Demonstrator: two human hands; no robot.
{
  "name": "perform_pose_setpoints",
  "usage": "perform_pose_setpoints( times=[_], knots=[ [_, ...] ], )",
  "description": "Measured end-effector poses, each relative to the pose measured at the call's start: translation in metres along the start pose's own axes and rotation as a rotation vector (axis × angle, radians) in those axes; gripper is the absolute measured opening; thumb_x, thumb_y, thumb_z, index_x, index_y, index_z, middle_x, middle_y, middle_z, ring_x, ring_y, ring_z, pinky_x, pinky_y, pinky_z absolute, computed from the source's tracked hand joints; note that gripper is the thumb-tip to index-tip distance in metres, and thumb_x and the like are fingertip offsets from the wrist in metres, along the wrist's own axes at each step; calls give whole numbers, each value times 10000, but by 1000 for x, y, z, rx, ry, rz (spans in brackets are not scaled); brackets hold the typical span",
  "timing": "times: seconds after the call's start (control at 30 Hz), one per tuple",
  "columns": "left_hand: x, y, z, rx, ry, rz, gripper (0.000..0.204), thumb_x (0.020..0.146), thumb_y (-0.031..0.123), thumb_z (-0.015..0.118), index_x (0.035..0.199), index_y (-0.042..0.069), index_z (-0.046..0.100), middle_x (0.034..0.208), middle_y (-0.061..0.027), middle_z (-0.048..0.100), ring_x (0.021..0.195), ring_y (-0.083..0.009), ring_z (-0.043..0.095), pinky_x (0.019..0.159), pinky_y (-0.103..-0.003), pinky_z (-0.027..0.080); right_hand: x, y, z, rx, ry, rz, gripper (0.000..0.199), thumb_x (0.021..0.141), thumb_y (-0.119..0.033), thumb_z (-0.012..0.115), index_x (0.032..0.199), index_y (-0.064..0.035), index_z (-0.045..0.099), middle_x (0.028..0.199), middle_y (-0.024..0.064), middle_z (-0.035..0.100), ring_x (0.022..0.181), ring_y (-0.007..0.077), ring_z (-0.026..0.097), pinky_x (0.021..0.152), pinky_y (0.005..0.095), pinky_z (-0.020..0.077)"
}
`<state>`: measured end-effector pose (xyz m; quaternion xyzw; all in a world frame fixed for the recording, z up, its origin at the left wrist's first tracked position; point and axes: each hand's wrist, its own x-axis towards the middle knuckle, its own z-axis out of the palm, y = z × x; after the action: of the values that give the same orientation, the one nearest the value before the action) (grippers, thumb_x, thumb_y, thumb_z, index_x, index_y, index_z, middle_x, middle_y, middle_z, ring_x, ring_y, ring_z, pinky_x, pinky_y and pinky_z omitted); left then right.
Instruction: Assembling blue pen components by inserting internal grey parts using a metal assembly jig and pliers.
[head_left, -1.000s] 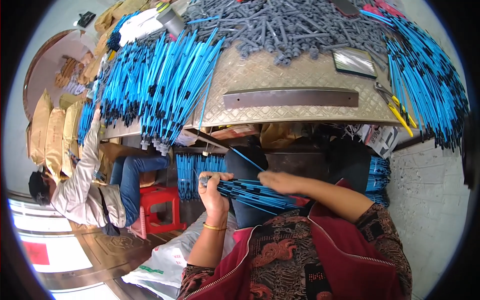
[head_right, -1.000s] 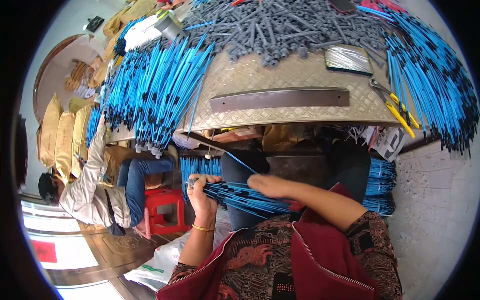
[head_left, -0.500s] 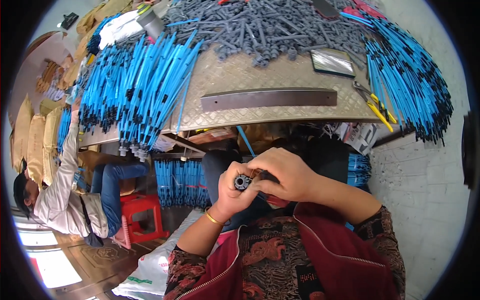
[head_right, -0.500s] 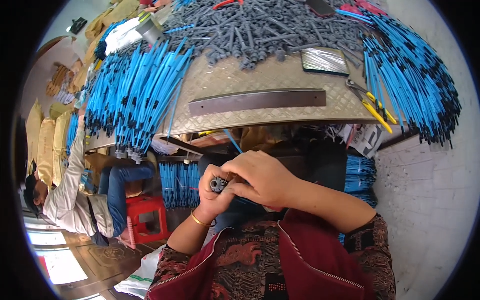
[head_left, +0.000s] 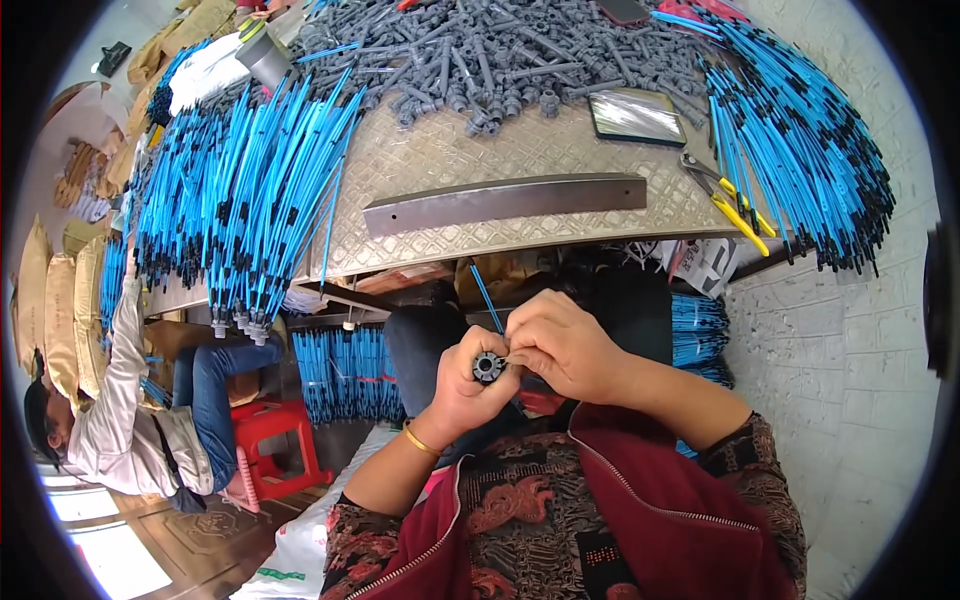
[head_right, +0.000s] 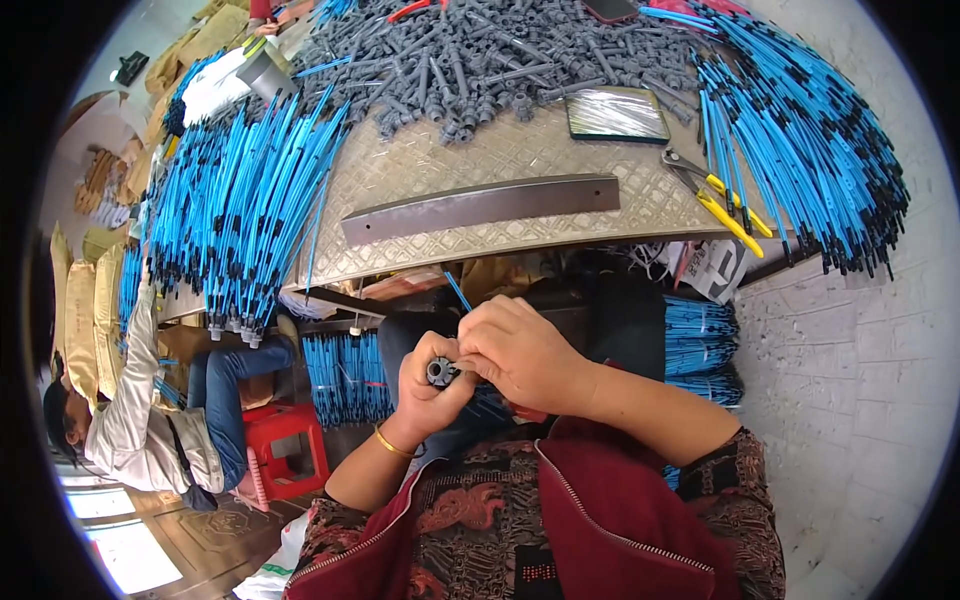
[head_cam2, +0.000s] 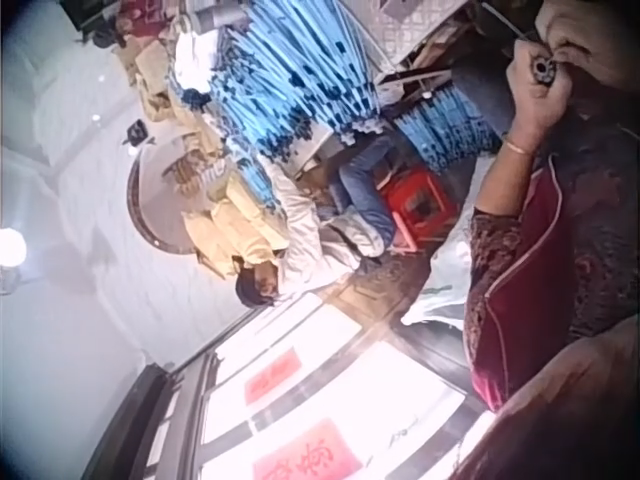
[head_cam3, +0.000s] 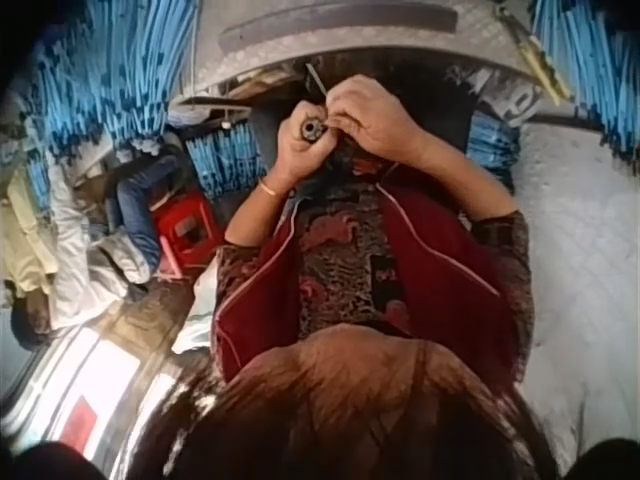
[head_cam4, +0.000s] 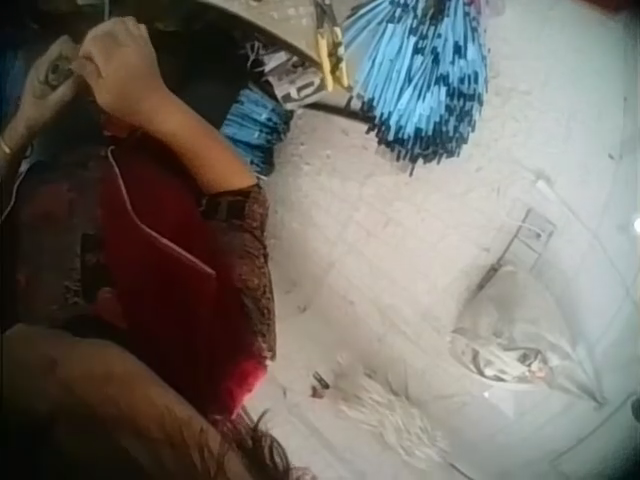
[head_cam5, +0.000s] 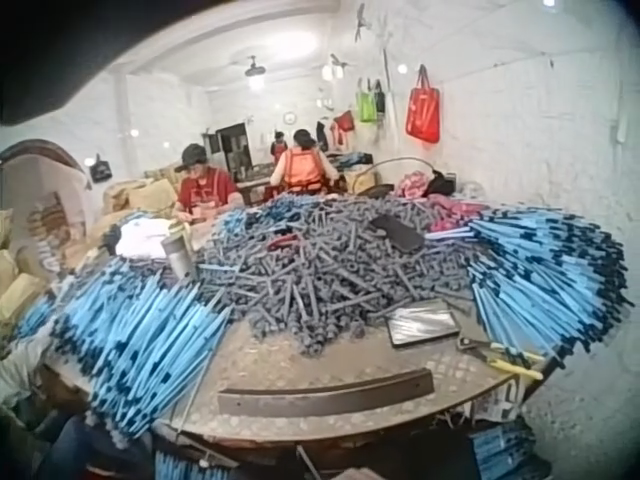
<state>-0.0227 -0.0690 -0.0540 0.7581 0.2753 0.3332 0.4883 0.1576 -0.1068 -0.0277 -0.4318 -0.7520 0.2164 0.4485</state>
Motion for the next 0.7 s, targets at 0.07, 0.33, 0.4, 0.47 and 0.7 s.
perform_pose_setpoints(
  times=[0.07, 0.33, 0.4, 0.47, 0.7],
  knots=[
    [4, 5, 2, 14, -46, 3, 187, 777, -30, 605, 819, 44, 438, 715, -44, 577, 649, -86, 528, 589, -231, 433, 3, 3, -3, -34, -17, 0, 129, 801, -131, 643, 863, -70, 547, 898, 68, 559, 846, 283, 549, 754, 367, 445],
    [10, -1, 11, -253, -138, -59, 171, 797, -55, 567, 811, 43, 427, 717, -80, 593, 695, -149, 588, 668, -290, 485, -7, 23, -84, -300, 149, 370, 160, 790, -174, 636, 879, -66, 557, 898, 102, 559, 883, 291, 549, 796, 388, 440],
    [12, -3, 9, -310, -85, -74, 165, 806, -58, 553, 810, 44, 423, 718, -89, 589, 703, -162, 592, 695, -313, 493, -29, 47, -143, -799, 303, 303, 208, 777, -173, 644, 903, -36, 552, 961, 134, 590, 949, 327, 546, 845, 391, 430],
    [17, 2, 14, -269, -122, -62, 163, 808, -58, 550, 810, 44, 422, 719, -90, 586, 703, -161, 589, 703, -317, 493, -44, 59, -190, -952, 167, 484, 219, 781, -185, 647, 887, -24, 544, 994, 130, 594, 974, 331, 530, 854, 414, 405],
    [18, 1, 20, -275, -102, -152, 159, 813, -54, 545, 803, 48, 424, 724, -86, 582, 692, -153, 577, 731, -322, 491, -66, 74, -210, -1205, 36, 538, 221, 798, -203, 636, 882, -24, 538, 948, 135, 570, 908, 320, 522, 818, 420, 402]
  ],
)
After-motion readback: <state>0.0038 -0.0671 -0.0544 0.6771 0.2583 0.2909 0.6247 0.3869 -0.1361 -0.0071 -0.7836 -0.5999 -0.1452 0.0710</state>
